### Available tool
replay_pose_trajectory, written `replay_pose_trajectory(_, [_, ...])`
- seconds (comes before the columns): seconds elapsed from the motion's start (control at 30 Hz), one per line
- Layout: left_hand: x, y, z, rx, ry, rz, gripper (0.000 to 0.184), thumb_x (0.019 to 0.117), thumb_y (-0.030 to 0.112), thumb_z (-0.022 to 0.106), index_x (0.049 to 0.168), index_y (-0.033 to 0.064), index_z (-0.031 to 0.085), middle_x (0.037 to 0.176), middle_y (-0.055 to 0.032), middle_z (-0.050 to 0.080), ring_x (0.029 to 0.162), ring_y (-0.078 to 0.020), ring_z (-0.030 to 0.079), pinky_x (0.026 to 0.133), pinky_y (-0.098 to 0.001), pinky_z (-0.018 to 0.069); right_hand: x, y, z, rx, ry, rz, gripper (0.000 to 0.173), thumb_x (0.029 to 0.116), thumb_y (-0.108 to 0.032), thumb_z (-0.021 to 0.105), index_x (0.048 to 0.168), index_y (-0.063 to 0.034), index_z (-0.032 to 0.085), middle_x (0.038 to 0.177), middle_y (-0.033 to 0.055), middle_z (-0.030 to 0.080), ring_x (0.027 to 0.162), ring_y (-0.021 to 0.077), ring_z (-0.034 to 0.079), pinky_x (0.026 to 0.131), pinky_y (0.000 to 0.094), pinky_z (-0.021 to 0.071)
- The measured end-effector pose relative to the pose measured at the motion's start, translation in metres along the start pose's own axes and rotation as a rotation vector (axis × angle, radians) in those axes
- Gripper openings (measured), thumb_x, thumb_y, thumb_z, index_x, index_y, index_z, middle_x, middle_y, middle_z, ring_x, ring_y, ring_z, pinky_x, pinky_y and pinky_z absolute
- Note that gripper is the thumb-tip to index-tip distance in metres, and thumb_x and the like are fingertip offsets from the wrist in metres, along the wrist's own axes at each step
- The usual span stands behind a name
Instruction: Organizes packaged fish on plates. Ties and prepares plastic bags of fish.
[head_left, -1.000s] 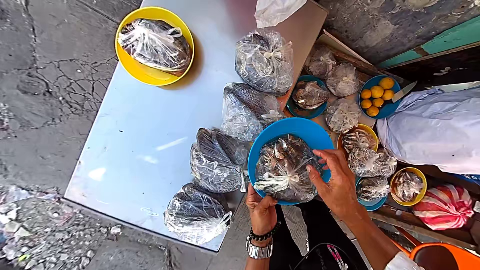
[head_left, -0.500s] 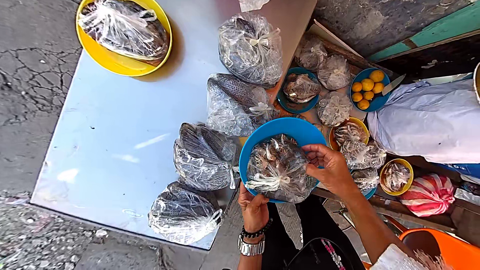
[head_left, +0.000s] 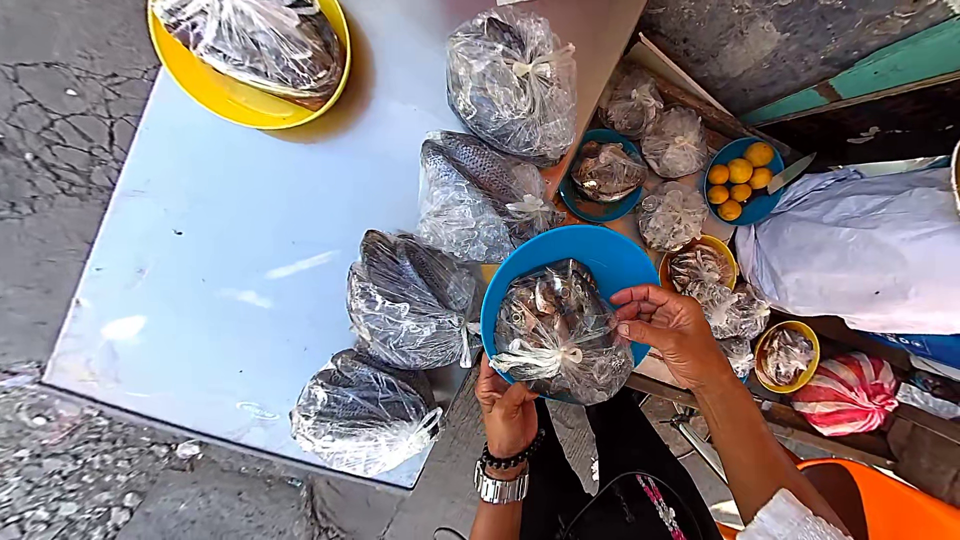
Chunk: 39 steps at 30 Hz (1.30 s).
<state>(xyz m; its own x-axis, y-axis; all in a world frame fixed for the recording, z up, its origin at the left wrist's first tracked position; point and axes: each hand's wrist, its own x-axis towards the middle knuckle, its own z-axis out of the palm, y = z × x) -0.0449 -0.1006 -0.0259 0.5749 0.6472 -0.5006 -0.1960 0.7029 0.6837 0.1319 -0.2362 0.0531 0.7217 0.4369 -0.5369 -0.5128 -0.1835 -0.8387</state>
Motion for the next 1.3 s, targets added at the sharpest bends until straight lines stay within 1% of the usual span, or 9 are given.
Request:
replay_pose_trajectory(0.23, [0.002, 0.005, 0.001, -0.018, 0.000, -0.002, 0.065, 0.0596, -0.017, 0.055, 0.119, 0.0075, 0.063, 0.108, -0.0008, 0.076, 0.094, -0.0086, 0.074, 0.077, -0.0294, 0.0628, 0.006, 0.012, 0.014, -0.586, 0.052, -0.238, 0.039, 0.0873, -0.026, 0.078, 0.113, 0.0022, 0.069, 0.100, 0.0064, 0.067, 0.081, 0.0019, 0.064, 0.070, 0.0138, 0.0535])
replay_pose_trajectory(0.4, [0.006, 0.029, 0.006, -0.077, 0.032, 0.018, 0.068, 0.0590, -0.018, 0.053, 0.122, 0.0067, 0.062, 0.109, -0.0011, 0.076, 0.094, -0.0085, 0.074, 0.075, -0.0290, 0.0627, 0.018, -0.008, 0.051, -0.788, 0.099, -0.389, 0.027, 0.0853, -0.018, 0.072, 0.104, 0.0016, 0.070, 0.090, 0.0075, 0.066, 0.071, 0.0022, 0.060, 0.063, 0.0131, 0.0500])
replay_pose_trajectory(0.47, [0.013, 0.043, 0.008, -0.105, 0.048, 0.046, 0.069, 0.0584, -0.018, 0.054, 0.123, 0.0071, 0.060, 0.107, -0.0016, 0.076, 0.092, -0.0091, 0.074, 0.074, -0.0295, 0.0629, 0.027, -0.021, 0.068, -0.889, 0.129, -0.502, 0.027, 0.0865, -0.017, 0.071, 0.106, 0.0015, 0.071, 0.091, 0.0102, 0.066, 0.074, 0.0080, 0.062, 0.064, 0.0172, 0.0516])
replay_pose_trajectory(0.57, [0.027, 0.061, 0.008, -0.117, 0.079, 0.139, 0.072, 0.0581, -0.019, 0.054, 0.126, 0.0054, 0.055, 0.108, -0.0018, 0.076, 0.092, -0.0104, 0.074, 0.073, -0.0305, 0.0633, 0.034, -0.040, 0.095, -1.008, 0.161, -0.748, 0.035, 0.0927, -0.020, 0.068, 0.120, 0.0026, 0.070, 0.109, 0.0190, 0.068, 0.098, 0.0250, 0.066, 0.082, 0.0317, 0.0569])
replay_pose_trajectory(0.73, [0.043, 0.080, 0.003, -0.133, 0.121, 0.225, 0.072, 0.0603, -0.018, 0.055, 0.128, 0.0055, 0.051, 0.111, -0.0006, 0.074, 0.096, -0.0104, 0.073, 0.077, -0.0311, 0.0632, 0.027, -0.039, 0.145, -1.094, -0.080, -0.895, 0.065, 0.0917, -0.058, 0.066, 0.125, -0.0025, 0.071, 0.111, 0.0148, 0.071, 0.099, 0.0297, 0.064, 0.081, 0.0447, 0.0496])
replay_pose_trajectory(0.83, [0.046, 0.083, -0.001, -0.169, 0.149, 0.200, 0.072, 0.0609, -0.017, 0.054, 0.129, 0.0047, 0.049, 0.110, -0.0023, 0.074, 0.092, -0.0115, 0.073, 0.072, -0.0313, 0.0631, 0.028, -0.015, 0.164, -1.169, -0.110, -0.945, 0.049, 0.0923, -0.037, 0.068, 0.126, -0.0019, 0.070, 0.110, 0.0161, 0.071, 0.097, 0.0329, 0.065, 0.080, 0.0469, 0.0505])
replay_pose_trajectory(0.97, [0.045, 0.088, -0.012, -0.194, 0.185, 0.169, 0.068, 0.0602, -0.017, 0.055, 0.124, 0.0051, 0.052, 0.106, -0.0031, 0.075, 0.088, -0.0116, 0.074, 0.069, -0.0300, 0.0627, 0.036, -0.013, 0.167, -0.983, -0.160, -0.928, 0.024, 0.0935, -0.011, 0.061, 0.110, -0.0010, 0.075, 0.101, 0.0141, 0.072, 0.097, 0.0234, 0.067, 0.090, 0.0318, 0.0539])
replay_pose_trajectory(1.07, [0.044, 0.089, -0.023, -0.214, 0.185, 0.183, 0.063, 0.0612, -0.017, 0.058, 0.120, 0.0055, 0.055, 0.106, -0.0054, 0.075, 0.087, -0.0131, 0.074, 0.068, -0.0306, 0.0627, 0.047, -0.027, 0.165, -0.785, -0.158, -0.817, 0.019, 0.0938, -0.006, 0.062, 0.104, 0.0032, 0.076, 0.097, 0.0108, 0.072, 0.094, 0.0071, 0.068, 0.089, 0.0160, 0.0542])
replay_pose_trajectory(1.3, [0.049, 0.091, -0.034, -0.215, 0.191, 0.224, 0.062, 0.0613, -0.018, 0.056, 0.118, 0.0064, 0.057, 0.106, -0.0049, 0.075, 0.091, -0.0140, 0.074, 0.073, -0.0326, 0.0634, 0.061, -0.040, 0.159, -0.605, -0.109, -0.542, 0.019, 0.0918, -0.001, 0.064, 0.108, 0.0066, 0.071, 0.101, 0.0063, 0.072, 0.090, 0.0030, 0.070, 0.084, 0.0190, 0.0596])
